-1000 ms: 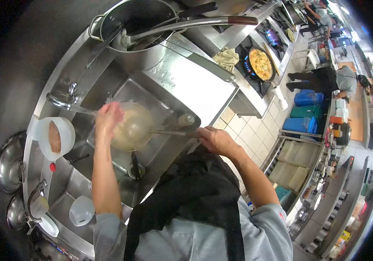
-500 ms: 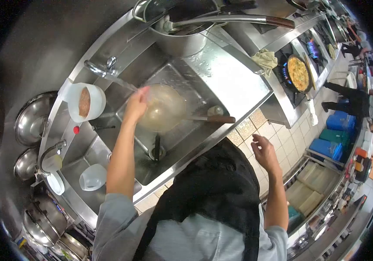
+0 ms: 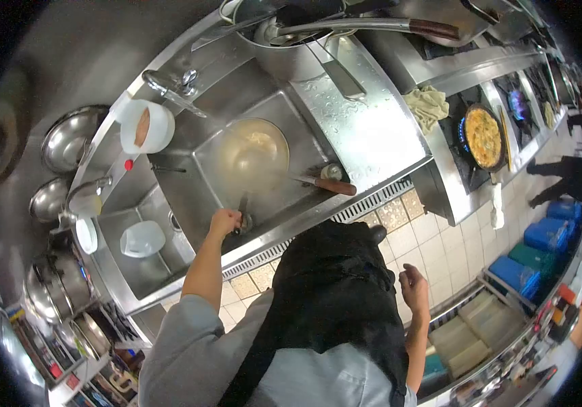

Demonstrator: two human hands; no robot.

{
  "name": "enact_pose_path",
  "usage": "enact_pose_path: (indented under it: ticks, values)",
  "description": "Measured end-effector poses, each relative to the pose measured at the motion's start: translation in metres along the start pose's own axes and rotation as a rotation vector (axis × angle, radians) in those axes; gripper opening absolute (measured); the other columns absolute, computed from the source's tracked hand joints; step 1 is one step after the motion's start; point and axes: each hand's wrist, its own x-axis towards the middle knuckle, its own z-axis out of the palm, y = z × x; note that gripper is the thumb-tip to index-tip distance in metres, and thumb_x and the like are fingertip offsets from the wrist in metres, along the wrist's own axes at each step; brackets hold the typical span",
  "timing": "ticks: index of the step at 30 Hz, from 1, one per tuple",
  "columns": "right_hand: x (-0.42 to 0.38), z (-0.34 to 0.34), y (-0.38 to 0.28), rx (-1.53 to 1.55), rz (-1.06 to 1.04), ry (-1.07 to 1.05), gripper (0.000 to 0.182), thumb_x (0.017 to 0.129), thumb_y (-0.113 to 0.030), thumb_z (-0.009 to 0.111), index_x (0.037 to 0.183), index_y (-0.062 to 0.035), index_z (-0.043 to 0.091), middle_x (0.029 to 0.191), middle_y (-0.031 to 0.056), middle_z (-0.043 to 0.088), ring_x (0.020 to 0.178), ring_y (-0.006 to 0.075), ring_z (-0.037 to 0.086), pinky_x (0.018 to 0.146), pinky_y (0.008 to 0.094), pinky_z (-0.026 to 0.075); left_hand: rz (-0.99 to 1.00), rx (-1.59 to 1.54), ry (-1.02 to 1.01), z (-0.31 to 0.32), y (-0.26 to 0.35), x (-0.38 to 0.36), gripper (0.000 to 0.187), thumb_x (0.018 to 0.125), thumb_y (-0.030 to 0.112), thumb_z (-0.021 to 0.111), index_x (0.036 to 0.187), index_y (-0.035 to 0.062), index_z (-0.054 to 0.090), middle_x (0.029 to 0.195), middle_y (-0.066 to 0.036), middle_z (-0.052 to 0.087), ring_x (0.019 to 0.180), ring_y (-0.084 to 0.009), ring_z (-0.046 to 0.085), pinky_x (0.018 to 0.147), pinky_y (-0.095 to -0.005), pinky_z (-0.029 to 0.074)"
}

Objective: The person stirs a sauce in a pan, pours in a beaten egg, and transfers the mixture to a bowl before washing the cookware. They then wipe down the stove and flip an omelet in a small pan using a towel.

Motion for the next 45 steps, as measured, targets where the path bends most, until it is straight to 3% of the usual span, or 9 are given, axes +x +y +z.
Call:
enact_pose_path:
  ticks: [5, 7, 12, 20, 27, 29, 32, 39, 45]
  values:
    - [0.02, -0.034, 0.043, 0.055, -0.136, -0.064, 0.031, 0.096, -0.012, 0.062, 0.122, 0.0047, 0.062, 0.093, 0.0155, 0.072, 0.084, 0.0197, 0.07, 0.077, 0.0322, 0.055, -0.056, -0.184, -0.02, 0.027, -0.01, -0.031, 0.027, 0.085, 0.032, 0.068, 0.091, 0.0076, 0.077, 0.096, -0.018, 0.074, 0.094, -0.0376, 0.07, 0.089, -0.0439, 0.053]
    - [0.024, -0.05, 0.035, -0.04, -0.129, -0.04, 0.032, 0.096, -0.012, 0.062, 0.123, 0.0043, 0.062, 0.091, 0.0147, 0.072, 0.081, 0.0186, 0.069, 0.073, 0.0324, 0.056, 0.053, -0.063, 0.173, 0.044, -0.028, -0.028, 0.028, 0.083, 0.031, 0.07, 0.094, 0.0059, 0.076, 0.099, -0.018, 0.074, 0.098, -0.0355, 0.069, 0.089, -0.0432, 0.053]
    - [0.047, -0.064, 0.022, -0.038, -0.055, -0.102, 0.032, 0.097, -0.012, 0.06, 0.125, 0.0025, 0.062, 0.086, 0.0094, 0.07, 0.075, 0.0152, 0.066, 0.063, 0.0295, 0.054, -0.11, -0.081, -0.036, 0.022, -0.011, -0.032, 0.038, 0.079, 0.035, 0.075, 0.1, 0.0027, 0.074, 0.107, -0.021, 0.071, 0.106, -0.0363, 0.067, 0.093, -0.0426, 0.052]
    - [0.039, -0.015, -0.041, -0.182, -0.172, -0.119, 0.031, 0.096, -0.01, 0.058, 0.122, 0.0059, 0.061, 0.083, 0.0123, 0.069, 0.075, 0.0196, 0.066, 0.07, 0.0343, 0.053, -0.115, -0.084, -0.133, 0.018, -0.025, 0.031, 0.069, 0.073, 0.035, 0.078, 0.129, -0.0001, 0.058, 0.121, -0.023, 0.066, 0.117, -0.0357, 0.063, 0.1, -0.044, 0.051]
    - [0.011, 0.02, -0.074, -0.135, 0.032, -0.126, 0.032, 0.093, -0.005, 0.061, 0.123, 0.0053, 0.06, 0.087, 0.0125, 0.071, 0.082, 0.0176, 0.069, 0.075, 0.0301, 0.054, -0.135, 0.056, -0.099, 0.072, -0.041, 0.078, 0.064, 0.072, 0.03, 0.083, 0.126, 0.005, 0.058, 0.122, -0.019, 0.066, 0.117, -0.0369, 0.063, 0.1, -0.0441, 0.051]
    - [0.004, 0.026, -0.059, -0.112, -0.011, -0.113, 0.031, 0.094, -0.004, 0.061, 0.123, 0.005, 0.061, 0.087, 0.0112, 0.072, 0.081, 0.0159, 0.067, 0.074, 0.0283, 0.053, -0.062, 0.111, -0.198, 0.088, -0.052, 0.089, 0.078, 0.07, 0.03, 0.086, 0.133, -0.0007, 0.052, 0.129, -0.024, 0.062, 0.122, -0.0388, 0.059, 0.103, -0.0447, 0.048]
    - [0.004, 0.042, -0.045, -0.071, 0.014, -0.118, 0.03, 0.093, -0.004, 0.061, 0.123, 0.0041, 0.062, 0.089, 0.0113, 0.072, 0.082, 0.0155, 0.067, 0.075, 0.029, 0.052, -0.09, -0.143, -0.084, 0.06, -0.029, 0.054, 0.078, 0.073, 0.027, 0.083, 0.137, -0.0006, 0.047, 0.134, -0.025, 0.058, 0.125, -0.0393, 0.057, 0.106, -0.0455, 0.045]
    - [0.008, 0.056, -0.079, -0.122, -0.035, -0.134, 0.029, 0.095, -0.006, 0.059, 0.122, 0.0045, 0.062, 0.088, 0.0124, 0.072, 0.082, 0.0174, 0.068, 0.077, 0.0311, 0.053, -0.162, -0.037, -0.259, 0.06, -0.019, 0.063, 0.065, 0.08, 0.015, 0.071, 0.14, 0.0052, 0.045, 0.134, -0.023, 0.057, 0.123, -0.0386, 0.058, 0.106, -0.0471, 0.045]
    - [0.031, 0.069, -0.099, -0.146, 0.13, -0.176, 0.029, 0.095, -0.005, 0.056, 0.122, 0.0042, 0.061, 0.086, 0.0113, 0.071, 0.08, 0.0154, 0.067, 0.074, 0.0298, 0.053, -0.019, -0.041, -0.118, 0.023, -0.052, 0.058, 0.045, 0.083, 0.013, 0.067, 0.124, 0.0032, 0.051, 0.121, -0.027, 0.061, 0.119, -0.0452, 0.058, 0.098, -0.0508, 0.049]
